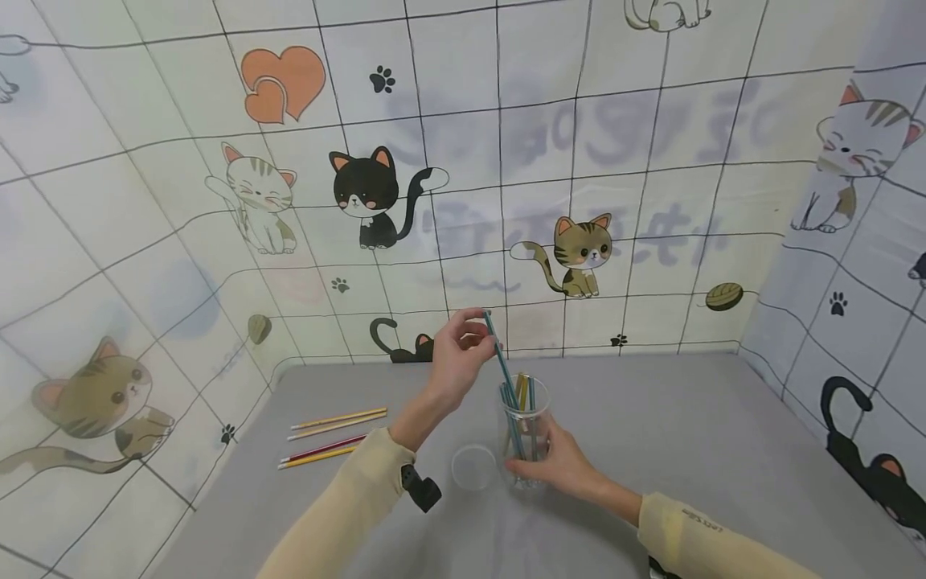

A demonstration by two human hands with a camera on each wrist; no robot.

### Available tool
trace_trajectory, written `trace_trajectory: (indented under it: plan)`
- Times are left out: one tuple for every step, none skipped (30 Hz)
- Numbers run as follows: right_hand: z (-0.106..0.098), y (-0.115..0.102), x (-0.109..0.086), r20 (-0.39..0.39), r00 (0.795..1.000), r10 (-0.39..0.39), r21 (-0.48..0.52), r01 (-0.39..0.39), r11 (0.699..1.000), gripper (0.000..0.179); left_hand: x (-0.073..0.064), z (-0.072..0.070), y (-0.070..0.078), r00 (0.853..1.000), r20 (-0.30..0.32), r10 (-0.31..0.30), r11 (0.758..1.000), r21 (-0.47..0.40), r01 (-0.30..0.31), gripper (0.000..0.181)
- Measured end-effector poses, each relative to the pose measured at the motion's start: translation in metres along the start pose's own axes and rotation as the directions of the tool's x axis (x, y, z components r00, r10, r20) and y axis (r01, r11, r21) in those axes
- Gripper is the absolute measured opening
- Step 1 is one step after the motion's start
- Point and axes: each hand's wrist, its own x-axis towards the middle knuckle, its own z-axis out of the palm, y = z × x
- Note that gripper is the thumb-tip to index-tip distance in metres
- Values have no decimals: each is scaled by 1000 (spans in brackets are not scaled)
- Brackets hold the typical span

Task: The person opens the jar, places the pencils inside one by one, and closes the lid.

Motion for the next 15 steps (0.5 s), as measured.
trace_trajectory:
  plan:
    - [0,0,0,2,1000,-3,1,3,1000,98,-2,0,-3,1000,-1,-1,1000,29,1,36]
    - [1,0,1,2,1000,-6,2,6,1000,98,-3,1,-6,1000,0,1,998,57,-1,35]
    - [1,0,1,2,1000,-10,3,10,1000,98,-4,1,-8,1000,1,3,997,79,-3,32]
    - [1,0,1,5,1000,-18,2,18,1000,97,-5,1,-11,1000,4,3,994,106,-3,30]
    - [1,0,1,5,1000,-26,1,26,1000,97,-7,0,-13,1000,10,3,991,132,-4,27]
    - [1,0,1,6,999,-32,4,32,999,97,-8,0,-16,1000,21,2,988,156,-6,25]
    - [1,0,1,7,999,-38,4,38,999,97,-10,-1,-18,999,32,-2,983,186,-4,24]
    - [1,0,1,8,999,-36,5,36,999,97,-12,-2,-19,999,46,-10,977,212,0,22]
    - [1,0,1,10,999,-34,6,34,999,96,-14,-3,-21,998,62,-16,972,236,1,22]
    - [1,0,1,13,999,-32,8,32,999,96,-16,-5,-23,997,75,-23,967,255,4,21]
    - [1,0,1,12,1000,-24,8,24,1000,96,-17,-6,-25,996,86,-25,964,266,2,21]
    - [1,0,1,11,1000,-19,12,18,1000,96,-18,-8,-26,995,93,-24,961,277,-3,21]
    - [1,0,1,10,1000,-12,12,12,1000,96,-19,-9,-27,995,94,-20,958,285,-7,21]
    - [0,0,1,11,1000,-9,13,9,1000,96,-20,-11,-28,996,93,-8,958,288,-19,22]
    - [0,0,1,9,1000,-11,9,11,1000,96,-20,-12,-29,996,91,3,957,288,-29,22]
